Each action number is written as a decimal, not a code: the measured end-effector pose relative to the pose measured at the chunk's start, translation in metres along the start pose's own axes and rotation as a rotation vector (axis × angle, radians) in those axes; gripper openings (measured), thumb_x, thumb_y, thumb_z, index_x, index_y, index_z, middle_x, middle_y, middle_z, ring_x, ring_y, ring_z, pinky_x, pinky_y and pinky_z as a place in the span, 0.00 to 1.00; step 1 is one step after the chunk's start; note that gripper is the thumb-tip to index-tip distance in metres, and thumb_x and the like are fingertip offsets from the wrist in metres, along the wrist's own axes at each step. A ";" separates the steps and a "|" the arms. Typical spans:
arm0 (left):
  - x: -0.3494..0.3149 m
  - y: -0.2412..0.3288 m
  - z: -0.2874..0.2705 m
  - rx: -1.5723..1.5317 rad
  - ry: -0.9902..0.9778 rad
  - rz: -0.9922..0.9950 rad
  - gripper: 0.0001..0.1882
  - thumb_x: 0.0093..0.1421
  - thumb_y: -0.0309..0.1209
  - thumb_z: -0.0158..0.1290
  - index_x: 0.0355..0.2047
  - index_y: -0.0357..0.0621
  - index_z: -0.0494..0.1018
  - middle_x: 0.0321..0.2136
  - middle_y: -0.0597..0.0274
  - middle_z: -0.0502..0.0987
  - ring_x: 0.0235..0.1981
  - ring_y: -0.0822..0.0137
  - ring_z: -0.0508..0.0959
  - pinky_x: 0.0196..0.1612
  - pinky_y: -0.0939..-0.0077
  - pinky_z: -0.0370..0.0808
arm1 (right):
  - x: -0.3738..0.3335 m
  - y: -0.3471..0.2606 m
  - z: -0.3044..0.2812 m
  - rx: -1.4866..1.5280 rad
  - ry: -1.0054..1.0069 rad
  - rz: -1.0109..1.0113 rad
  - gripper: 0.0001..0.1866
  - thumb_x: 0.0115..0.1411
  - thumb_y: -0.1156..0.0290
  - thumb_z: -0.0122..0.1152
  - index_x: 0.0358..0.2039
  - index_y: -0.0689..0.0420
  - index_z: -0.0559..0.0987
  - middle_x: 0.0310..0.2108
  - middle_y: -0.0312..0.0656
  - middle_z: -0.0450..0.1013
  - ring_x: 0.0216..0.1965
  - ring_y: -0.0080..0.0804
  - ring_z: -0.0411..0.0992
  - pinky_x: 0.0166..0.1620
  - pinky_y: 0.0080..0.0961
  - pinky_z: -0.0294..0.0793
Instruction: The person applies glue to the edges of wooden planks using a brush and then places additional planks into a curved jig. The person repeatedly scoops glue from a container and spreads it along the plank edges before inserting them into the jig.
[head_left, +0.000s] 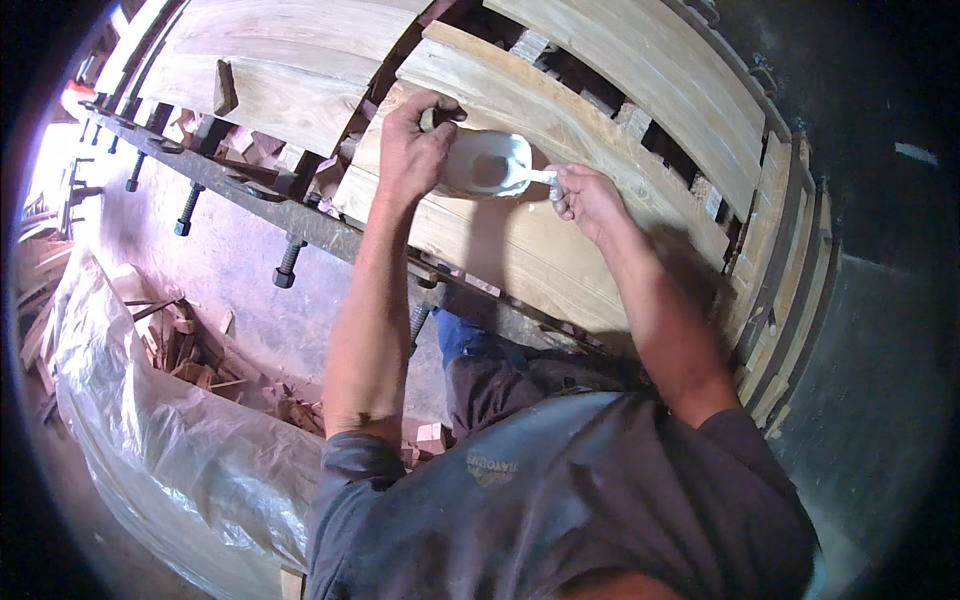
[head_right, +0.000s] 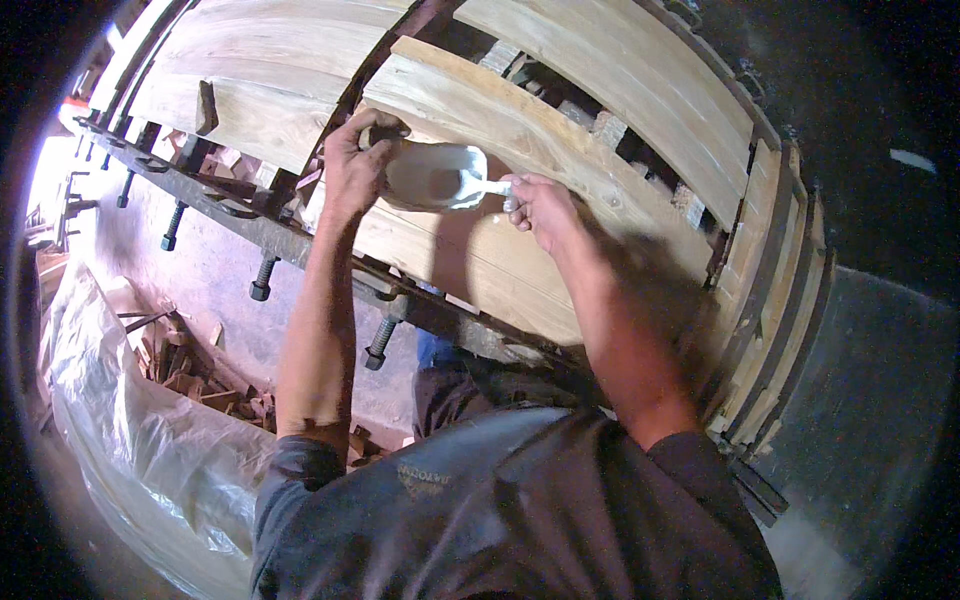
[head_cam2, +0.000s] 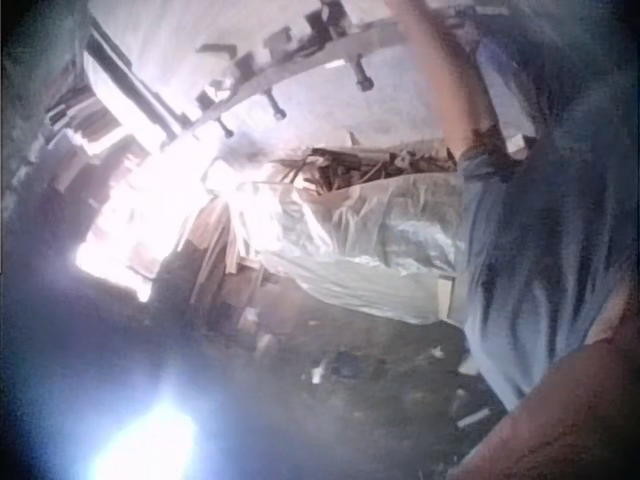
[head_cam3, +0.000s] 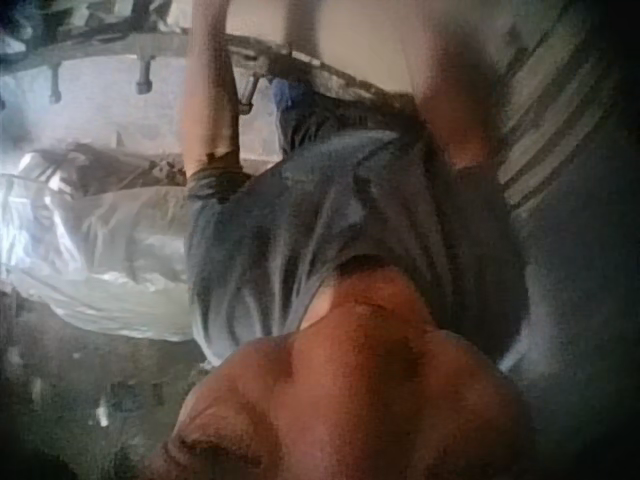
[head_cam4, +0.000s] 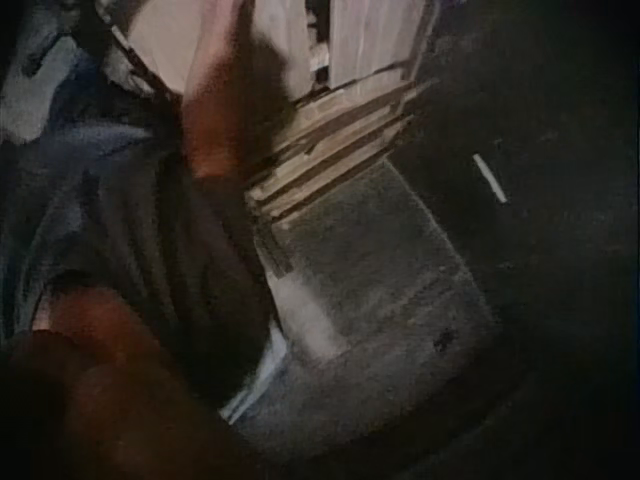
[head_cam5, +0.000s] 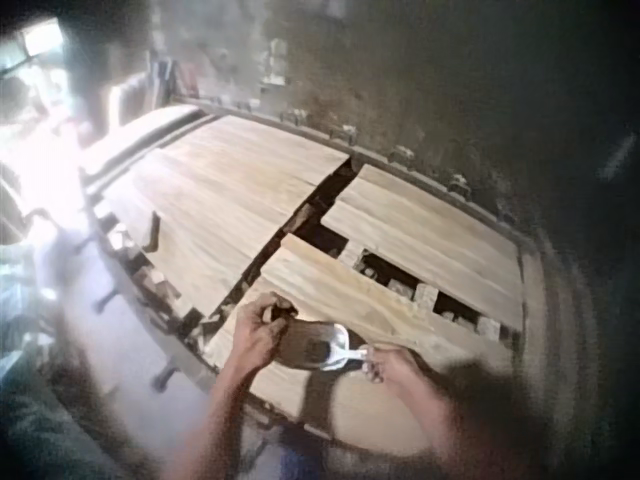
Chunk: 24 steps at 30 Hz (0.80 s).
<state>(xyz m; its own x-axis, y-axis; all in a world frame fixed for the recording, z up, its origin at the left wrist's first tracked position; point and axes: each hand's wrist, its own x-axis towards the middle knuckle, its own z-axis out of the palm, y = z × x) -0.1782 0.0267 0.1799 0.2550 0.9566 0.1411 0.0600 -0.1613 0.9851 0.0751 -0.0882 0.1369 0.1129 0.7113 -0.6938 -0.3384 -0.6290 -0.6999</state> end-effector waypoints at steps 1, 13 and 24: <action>0.004 0.005 -0.007 0.049 -0.025 -0.051 0.09 0.50 0.14 0.49 0.32 0.33 0.75 0.33 0.60 0.80 0.36 0.70 0.77 0.45 0.78 0.73 | 0.001 -0.004 0.003 0.008 -0.016 -0.005 0.12 0.67 0.70 0.47 0.46 0.60 0.75 0.23 0.38 0.70 0.19 0.23 0.64 0.21 0.19 0.59; 0.046 0.014 -0.075 -0.115 0.078 0.001 0.10 0.52 0.17 0.52 0.36 0.34 0.77 0.32 0.60 0.81 0.34 0.72 0.78 0.42 0.79 0.75 | 0.040 -0.056 0.025 0.345 -0.181 -0.090 0.14 0.68 0.69 0.45 0.50 0.60 0.70 0.28 0.42 0.70 0.26 0.31 0.65 0.29 0.27 0.61; 0.033 -0.016 -0.094 0.020 0.101 -0.073 0.12 0.51 0.17 0.52 0.37 0.34 0.78 0.34 0.60 0.81 0.37 0.70 0.77 0.44 0.78 0.74 | 0.085 -0.084 0.076 0.240 -0.114 -0.211 0.13 0.67 0.70 0.46 0.49 0.60 0.71 0.29 0.43 0.71 0.25 0.31 0.67 0.28 0.26 0.64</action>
<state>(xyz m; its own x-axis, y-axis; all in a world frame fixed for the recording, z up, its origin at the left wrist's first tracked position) -0.2611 0.0831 0.1775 0.1510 0.9854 0.0790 0.0939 -0.0939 0.9911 0.0422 0.0492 0.1495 0.1034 0.8566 -0.5055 -0.5304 -0.3824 -0.7566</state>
